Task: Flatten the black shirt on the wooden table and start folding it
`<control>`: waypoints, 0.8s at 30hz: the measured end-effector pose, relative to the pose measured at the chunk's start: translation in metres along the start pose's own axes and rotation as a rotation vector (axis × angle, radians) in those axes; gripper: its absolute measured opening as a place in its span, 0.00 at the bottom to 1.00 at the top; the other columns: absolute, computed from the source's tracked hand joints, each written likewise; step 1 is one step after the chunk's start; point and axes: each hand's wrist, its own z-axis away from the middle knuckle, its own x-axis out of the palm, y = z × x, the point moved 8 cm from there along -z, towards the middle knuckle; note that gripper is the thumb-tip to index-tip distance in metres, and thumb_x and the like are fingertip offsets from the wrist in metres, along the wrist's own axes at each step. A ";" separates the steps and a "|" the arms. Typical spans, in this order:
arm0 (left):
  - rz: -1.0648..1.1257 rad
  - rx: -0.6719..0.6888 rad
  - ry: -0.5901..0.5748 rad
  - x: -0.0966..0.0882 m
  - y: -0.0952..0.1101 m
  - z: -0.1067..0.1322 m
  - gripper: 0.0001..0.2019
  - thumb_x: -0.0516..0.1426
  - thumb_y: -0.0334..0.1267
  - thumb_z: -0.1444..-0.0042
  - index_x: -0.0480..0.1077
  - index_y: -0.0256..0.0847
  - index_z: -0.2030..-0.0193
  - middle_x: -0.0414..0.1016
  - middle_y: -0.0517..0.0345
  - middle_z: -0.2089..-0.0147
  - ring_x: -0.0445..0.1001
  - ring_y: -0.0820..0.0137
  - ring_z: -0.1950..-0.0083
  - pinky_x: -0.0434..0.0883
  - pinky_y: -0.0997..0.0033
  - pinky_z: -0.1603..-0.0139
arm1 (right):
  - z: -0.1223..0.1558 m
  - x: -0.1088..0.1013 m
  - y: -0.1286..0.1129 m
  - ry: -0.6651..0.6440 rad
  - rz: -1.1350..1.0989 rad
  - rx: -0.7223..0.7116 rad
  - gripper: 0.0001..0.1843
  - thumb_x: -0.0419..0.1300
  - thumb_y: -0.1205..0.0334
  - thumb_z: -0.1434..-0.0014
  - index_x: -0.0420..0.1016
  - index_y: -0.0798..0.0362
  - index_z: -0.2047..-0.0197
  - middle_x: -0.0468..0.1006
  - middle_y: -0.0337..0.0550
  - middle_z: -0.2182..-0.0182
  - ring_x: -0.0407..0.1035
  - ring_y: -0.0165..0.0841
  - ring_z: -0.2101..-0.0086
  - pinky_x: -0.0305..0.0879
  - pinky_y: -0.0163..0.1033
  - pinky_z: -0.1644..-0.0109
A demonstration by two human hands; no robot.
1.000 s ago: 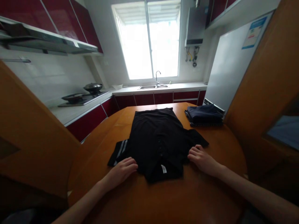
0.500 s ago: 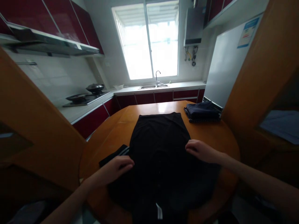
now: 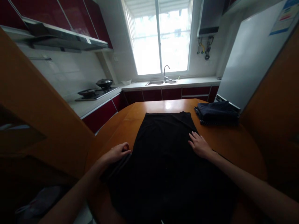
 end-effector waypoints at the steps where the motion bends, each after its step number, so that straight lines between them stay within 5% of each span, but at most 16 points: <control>1: 0.011 0.026 -0.025 0.002 -0.002 0.008 0.18 0.54 0.55 0.41 0.72 0.43 0.57 0.78 0.54 0.56 0.76 0.62 0.56 0.69 0.68 0.55 | -0.001 0.002 0.002 0.005 -0.002 0.000 0.34 0.42 0.50 0.30 0.57 0.60 0.28 0.51 0.57 0.28 0.45 0.46 0.30 0.45 0.55 0.29; 6: -0.045 -0.111 -0.034 -0.004 -0.034 0.035 0.17 0.55 0.55 0.45 0.72 0.42 0.66 0.78 0.53 0.63 0.76 0.61 0.61 0.68 0.66 0.60 | 0.004 0.005 0.003 -0.012 -0.012 -0.029 0.34 0.42 0.50 0.31 0.57 0.59 0.29 0.51 0.57 0.28 0.45 0.46 0.30 0.43 0.57 0.29; 10: -0.152 -0.228 -0.088 -0.013 -0.058 0.039 0.16 0.58 0.53 0.48 0.74 0.42 0.64 0.78 0.50 0.58 0.76 0.57 0.56 0.70 0.63 0.56 | 0.013 0.001 0.000 -0.041 -0.007 -0.023 0.34 0.42 0.46 0.31 0.59 0.56 0.29 0.53 0.57 0.29 0.44 0.47 0.29 0.37 0.61 0.29; 12: -0.285 -0.270 -0.018 -0.023 -0.051 0.028 0.17 0.59 0.52 0.48 0.75 0.42 0.59 0.77 0.47 0.53 0.75 0.52 0.51 0.70 0.58 0.52 | 0.008 -0.004 -0.005 -0.046 0.003 0.015 0.35 0.41 0.44 0.30 0.61 0.59 0.30 0.55 0.61 0.30 0.44 0.49 0.30 0.35 0.61 0.29; 16: -0.348 -0.085 0.226 -0.024 0.032 -0.024 0.21 0.53 0.48 0.38 0.72 0.39 0.44 0.72 0.41 0.43 0.72 0.52 0.42 0.67 0.54 0.42 | -0.028 -0.011 -0.036 -0.039 -0.065 -0.018 0.38 0.41 0.46 0.29 0.55 0.67 0.29 0.49 0.64 0.29 0.40 0.48 0.29 0.37 0.54 0.28; 20: -0.143 0.174 0.233 0.020 0.125 -0.081 0.24 0.49 0.47 0.33 0.67 0.35 0.37 0.65 0.40 0.33 0.65 0.57 0.33 0.61 0.61 0.33 | -0.074 0.000 -0.043 -0.097 -0.124 -0.001 0.37 0.41 0.46 0.29 0.50 0.65 0.27 0.44 0.60 0.27 0.37 0.45 0.28 0.36 0.52 0.28; 24: -0.168 0.140 0.279 0.050 0.143 -0.105 0.26 0.47 0.49 0.31 0.61 0.41 0.31 0.56 0.44 0.26 0.51 0.53 0.25 0.51 0.46 0.28 | -0.117 -0.003 0.001 -0.029 -0.143 0.143 0.36 0.44 0.47 0.29 0.53 0.67 0.29 0.46 0.63 0.28 0.39 0.46 0.29 0.37 0.51 0.28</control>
